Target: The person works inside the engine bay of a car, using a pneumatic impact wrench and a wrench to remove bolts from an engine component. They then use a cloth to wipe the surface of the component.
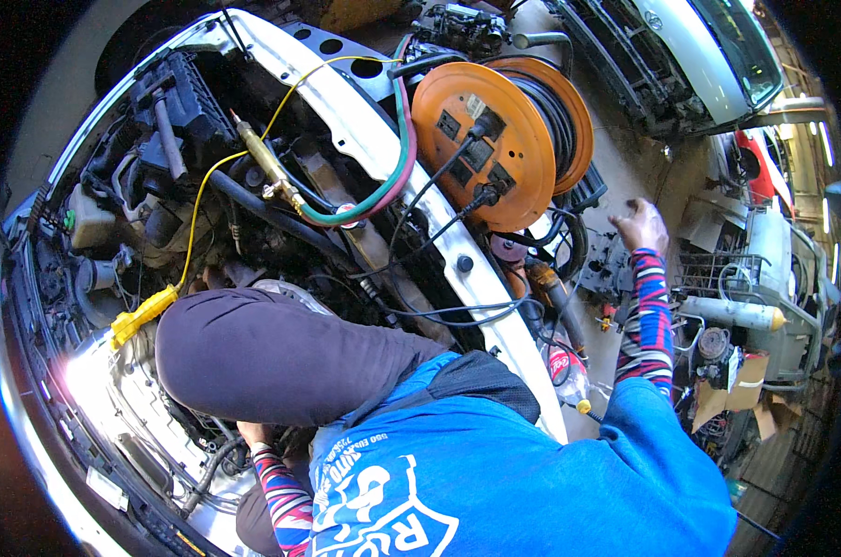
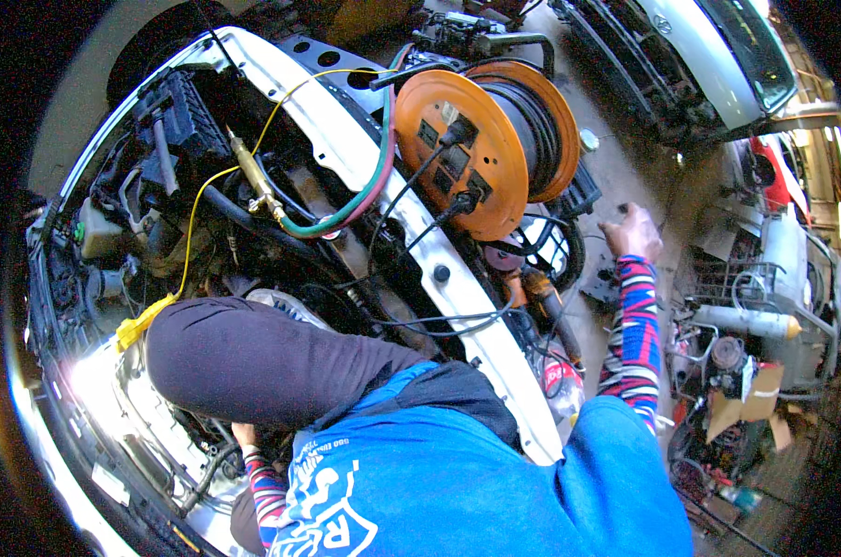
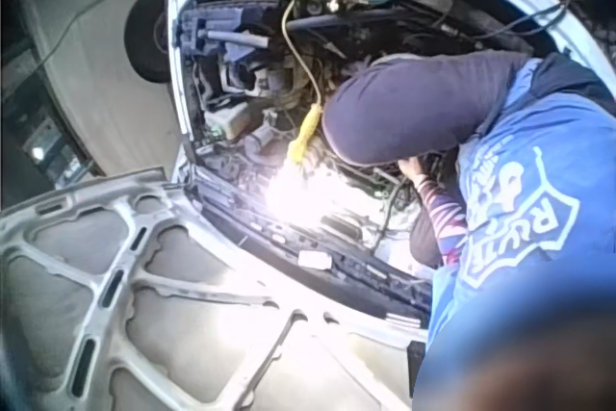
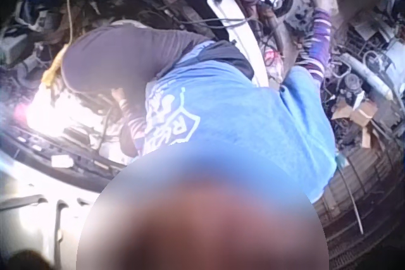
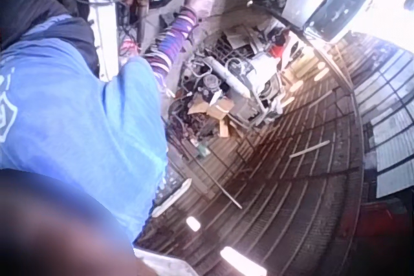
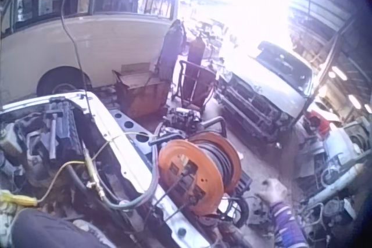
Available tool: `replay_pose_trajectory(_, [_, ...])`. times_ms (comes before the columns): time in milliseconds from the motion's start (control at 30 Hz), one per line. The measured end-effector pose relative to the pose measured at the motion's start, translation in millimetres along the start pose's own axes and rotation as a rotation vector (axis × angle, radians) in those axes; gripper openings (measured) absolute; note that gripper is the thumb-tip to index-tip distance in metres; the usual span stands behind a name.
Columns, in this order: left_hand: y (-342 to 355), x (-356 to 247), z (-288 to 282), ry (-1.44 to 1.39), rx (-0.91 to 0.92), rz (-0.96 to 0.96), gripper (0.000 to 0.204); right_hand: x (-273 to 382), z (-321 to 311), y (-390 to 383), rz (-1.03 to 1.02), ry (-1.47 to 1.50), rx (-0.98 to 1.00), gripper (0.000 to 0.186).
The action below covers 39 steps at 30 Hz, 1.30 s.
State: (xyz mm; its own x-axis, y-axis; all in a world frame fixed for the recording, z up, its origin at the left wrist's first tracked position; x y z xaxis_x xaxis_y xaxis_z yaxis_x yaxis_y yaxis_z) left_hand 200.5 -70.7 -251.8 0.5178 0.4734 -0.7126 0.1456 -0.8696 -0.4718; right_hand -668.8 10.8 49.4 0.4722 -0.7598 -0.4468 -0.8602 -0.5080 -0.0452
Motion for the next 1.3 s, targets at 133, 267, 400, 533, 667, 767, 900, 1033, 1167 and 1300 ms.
replay_pose_trajectory(133, [0.5,-11.5,-4.8,0.059,0.039,0.113,0.032,17.0,29.4,-1.3,0.175,0.368,0.124,0.077])
replay_pose_trajectory(267, [-20.9,-55.7,-8.1,-0.028,-0.113,0.005,0.027,74.7,-56.1,8.1,0.068,0.731,-0.508,0.075])
replay_pose_trajectory(400, [-32.5,-97.4,-9.2,-0.119,-0.277,0.047,0.022,170.6,-166.4,-9.8,-0.441,1.020,-0.957,0.058])
replay_pose_trajectory(533, [-42.0,-105.6,-9.1,-0.292,-0.323,0.020,0.022,280.6,-205.9,-64.3,-1.001,1.609,-0.326,0.041])
replay_pose_trajectory(667, [-53.6,-86.7,-11.3,-0.379,-0.344,-0.030,0.029,356.6,-189.4,-123.7,-1.265,1.511,0.427,0.040])
replay_pose_trajectory(767, [-53.1,-63.8,-12.1,-0.398,-0.402,-0.193,0.031,401.2,-162.6,-164.1,-1.394,1.478,0.749,0.042])
replay_pose_trajectory(900, [-36.5,-57.4,-6.6,-0.547,-0.380,-0.167,0.035,446.0,-123.1,-203.3,-1.373,1.433,1.108,0.049])
replay_pose_trajectory(1033, [-32.7,-82.1,-0.6,-0.450,-0.271,-0.271,0.034,490.7,-91.7,-228.7,-1.415,1.389,1.226,0.055])
replay_pose_trajectory(1167, [-14.1,-110.1,13.1,-0.610,-0.312,-0.246,0.034,528.4,-59.3,-248.6,-1.451,1.194,1.389,0.072])
replay_pose_trajectory(1300, [17.7,-122.9,27.0,-0.425,-0.301,-0.090,0.031,568.5,-39.4,-263.9,-1.333,1.082,1.686,0.088])
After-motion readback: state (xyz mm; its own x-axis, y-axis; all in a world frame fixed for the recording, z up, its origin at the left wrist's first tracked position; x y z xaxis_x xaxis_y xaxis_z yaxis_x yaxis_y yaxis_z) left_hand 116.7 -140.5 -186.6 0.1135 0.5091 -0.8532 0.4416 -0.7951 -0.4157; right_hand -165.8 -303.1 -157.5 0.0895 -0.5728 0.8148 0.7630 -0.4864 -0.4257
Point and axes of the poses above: each hand's wrist, its own y-axis towards the middle knuckle, its own z-axis out of the palm, x = y × z, the point moved 2 cm from there along y, towards the middle knuckle, and after that the axes turned 10 degrees about -y, right-handed, at the moved point
